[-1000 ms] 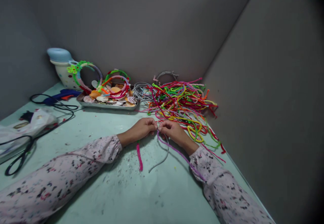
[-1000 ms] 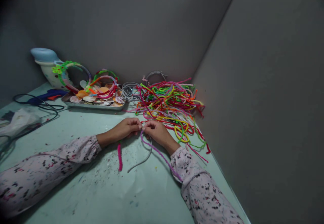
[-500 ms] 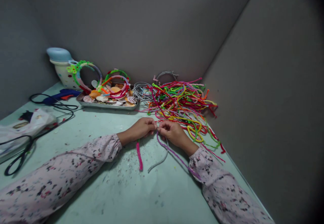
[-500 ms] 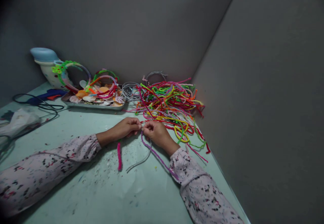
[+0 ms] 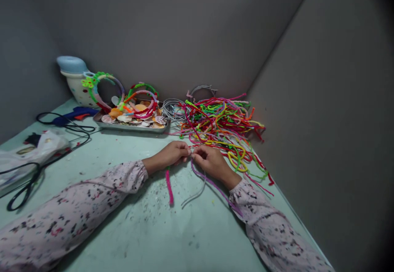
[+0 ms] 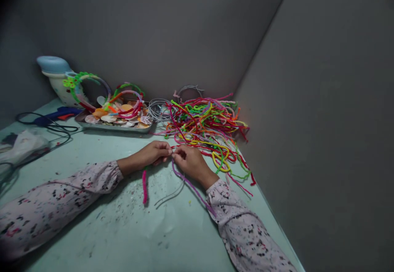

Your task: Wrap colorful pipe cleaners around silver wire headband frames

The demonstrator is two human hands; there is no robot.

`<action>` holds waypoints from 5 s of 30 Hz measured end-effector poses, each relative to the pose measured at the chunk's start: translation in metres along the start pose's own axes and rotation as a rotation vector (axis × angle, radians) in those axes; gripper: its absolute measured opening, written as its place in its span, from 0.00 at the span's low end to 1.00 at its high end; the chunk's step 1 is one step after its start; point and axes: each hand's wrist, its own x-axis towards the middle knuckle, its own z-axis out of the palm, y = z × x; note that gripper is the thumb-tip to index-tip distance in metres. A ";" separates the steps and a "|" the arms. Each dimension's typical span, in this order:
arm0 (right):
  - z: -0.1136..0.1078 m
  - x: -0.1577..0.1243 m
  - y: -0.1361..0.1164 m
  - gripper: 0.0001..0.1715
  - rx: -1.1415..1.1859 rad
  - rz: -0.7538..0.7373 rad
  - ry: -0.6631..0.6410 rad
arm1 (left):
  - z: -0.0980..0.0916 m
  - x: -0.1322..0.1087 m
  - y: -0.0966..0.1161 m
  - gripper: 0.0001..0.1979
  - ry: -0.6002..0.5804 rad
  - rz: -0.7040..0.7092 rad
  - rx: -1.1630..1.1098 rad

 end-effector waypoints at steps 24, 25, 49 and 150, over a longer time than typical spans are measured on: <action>-0.001 -0.005 -0.011 0.04 -0.388 -0.107 -0.047 | 0.000 0.002 -0.003 0.07 0.000 -0.010 0.000; -0.001 -0.005 -0.010 0.03 -0.358 -0.112 -0.042 | 0.000 0.002 -0.002 0.07 0.000 -0.009 -0.004; 0.007 -0.006 -0.006 0.03 -0.496 -0.101 0.019 | 0.002 -0.001 0.003 0.06 -0.005 -0.020 -0.001; -0.012 0.005 0.017 0.13 1.385 0.571 0.015 | -0.008 -0.006 0.010 0.17 -0.234 0.043 -0.121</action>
